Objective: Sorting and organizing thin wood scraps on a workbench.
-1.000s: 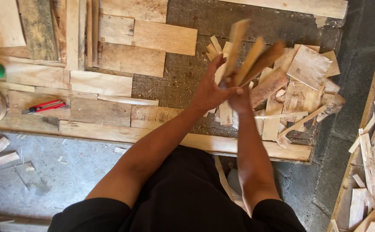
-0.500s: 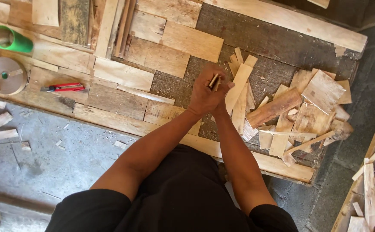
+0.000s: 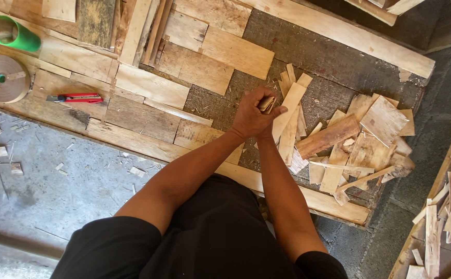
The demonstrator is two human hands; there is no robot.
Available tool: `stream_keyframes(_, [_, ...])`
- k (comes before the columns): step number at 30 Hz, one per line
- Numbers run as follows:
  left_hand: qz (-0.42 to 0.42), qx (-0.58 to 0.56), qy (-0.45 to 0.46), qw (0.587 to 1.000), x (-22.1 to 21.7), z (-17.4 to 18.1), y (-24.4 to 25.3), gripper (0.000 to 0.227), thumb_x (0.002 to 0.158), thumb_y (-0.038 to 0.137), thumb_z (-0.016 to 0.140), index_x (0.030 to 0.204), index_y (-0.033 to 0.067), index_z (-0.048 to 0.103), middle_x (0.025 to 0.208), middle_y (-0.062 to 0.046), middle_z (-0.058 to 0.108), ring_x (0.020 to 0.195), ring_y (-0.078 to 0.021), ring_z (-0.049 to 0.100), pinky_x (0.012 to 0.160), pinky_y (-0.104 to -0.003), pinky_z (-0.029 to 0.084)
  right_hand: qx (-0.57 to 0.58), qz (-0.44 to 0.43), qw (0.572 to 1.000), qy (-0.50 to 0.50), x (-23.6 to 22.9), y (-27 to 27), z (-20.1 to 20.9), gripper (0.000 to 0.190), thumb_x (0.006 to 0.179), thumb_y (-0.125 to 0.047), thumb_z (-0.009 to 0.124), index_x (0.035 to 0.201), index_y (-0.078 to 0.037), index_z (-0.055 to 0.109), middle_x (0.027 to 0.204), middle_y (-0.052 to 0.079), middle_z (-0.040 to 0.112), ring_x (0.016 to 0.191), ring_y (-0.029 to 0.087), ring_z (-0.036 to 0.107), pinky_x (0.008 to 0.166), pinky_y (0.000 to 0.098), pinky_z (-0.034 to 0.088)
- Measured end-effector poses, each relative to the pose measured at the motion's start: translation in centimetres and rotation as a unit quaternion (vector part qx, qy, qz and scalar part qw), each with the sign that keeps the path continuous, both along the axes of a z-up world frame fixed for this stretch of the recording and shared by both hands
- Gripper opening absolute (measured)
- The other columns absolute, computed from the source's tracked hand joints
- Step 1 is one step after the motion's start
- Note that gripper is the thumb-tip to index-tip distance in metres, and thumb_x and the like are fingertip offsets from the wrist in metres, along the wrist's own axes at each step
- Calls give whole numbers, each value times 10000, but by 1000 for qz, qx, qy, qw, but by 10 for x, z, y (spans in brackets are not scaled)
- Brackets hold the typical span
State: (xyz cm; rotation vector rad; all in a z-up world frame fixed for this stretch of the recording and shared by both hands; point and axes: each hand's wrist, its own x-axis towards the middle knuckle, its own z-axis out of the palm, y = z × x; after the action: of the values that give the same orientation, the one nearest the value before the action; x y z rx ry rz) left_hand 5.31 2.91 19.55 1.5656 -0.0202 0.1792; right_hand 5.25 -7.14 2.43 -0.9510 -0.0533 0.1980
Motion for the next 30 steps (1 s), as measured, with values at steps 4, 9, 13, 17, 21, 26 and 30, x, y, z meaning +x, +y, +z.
stream_keyframes(4, [29, 53, -42, 997, 0, -27, -4, 136, 994, 111, 727, 1048, 94, 603, 966, -74, 654, 896, -199, 675, 776, -359, 551, 68, -3, 995, 77, 0, -4, -45, 543, 1083, -480, 537, 1425, -63, 480, 1345, 129, 621, 1172, 228, 621, 1047, 381, 505])
stream_keyframes(9, [64, -51, -19, 997, 28, -24, 24, 197, 1102, 215, 590, 963, 76, 581, 815, -57, 583, 713, -177, 585, 616, -318, 479, -356, 18, 931, -82, -2, 19, 90, 557, 964, -375, 666, 1369, -39, 484, 1155, 159, 652, 1014, 263, 647, 863, 397, 532])
stream_keyframes(13, [159, -210, 227, 938, 55, 10, 68, 391, 1019, 427, 571, 793, 109, 541, 555, 1, 500, 426, -120, 505, 378, -301, 468, -509, 94, 844, -136, -26, 20, 133, 470, 985, -301, 641, 1363, -54, 509, 995, 124, 605, 835, 222, 608, 747, 367, 517])
stream_keyframes(17, [203, -248, 221, 921, 52, -9, 97, 420, 1000, 450, 641, 813, 82, 563, 580, -5, 506, 445, -110, 482, 417, -307, 478, -411, 163, 894, -75, -47, 24, 113, 409, 1079, -324, 497, 1392, -60, 512, 966, 59, 596, 796, 146, 601, 708, 307, 510])
stream_keyframes(21, [192, -290, 251, 903, 37, 0, 112, 421, 990, 461, 636, 882, 57, 587, 670, -34, 585, 500, -142, 583, 482, -327, 556, -329, 184, 926, 31, -55, 36, 90, 351, 1106, -310, 493, 1319, -41, 565, 898, -4, 577, 730, 69, 531, 636, 249, 463])
stream_keyframes(26, [184, -276, 287, 899, 2, -2, 109, 232, 973, 367, 544, 1022, 141, 554, 900, 7, 722, 762, -99, 737, 645, -295, 642, -310, 124, 937, 102, -57, 70, 78, 276, 1070, -266, 579, 1208, -28, 601, 841, -14, 582, 658, 56, 506, 568, 242, 441])
stream_keyframes(30, [168, -118, 297, 933, -17, -57, 128, 210, 1011, 232, 563, 1116, 64, 633, 854, -61, 652, 689, -129, 593, 580, -288, 550, -327, 99, 935, 94, -59, 89, 74, 216, 1060, -201, 606, 1165, -13, 601, 878, 29, 614, 705, 94, 539, 619, 263, 464])
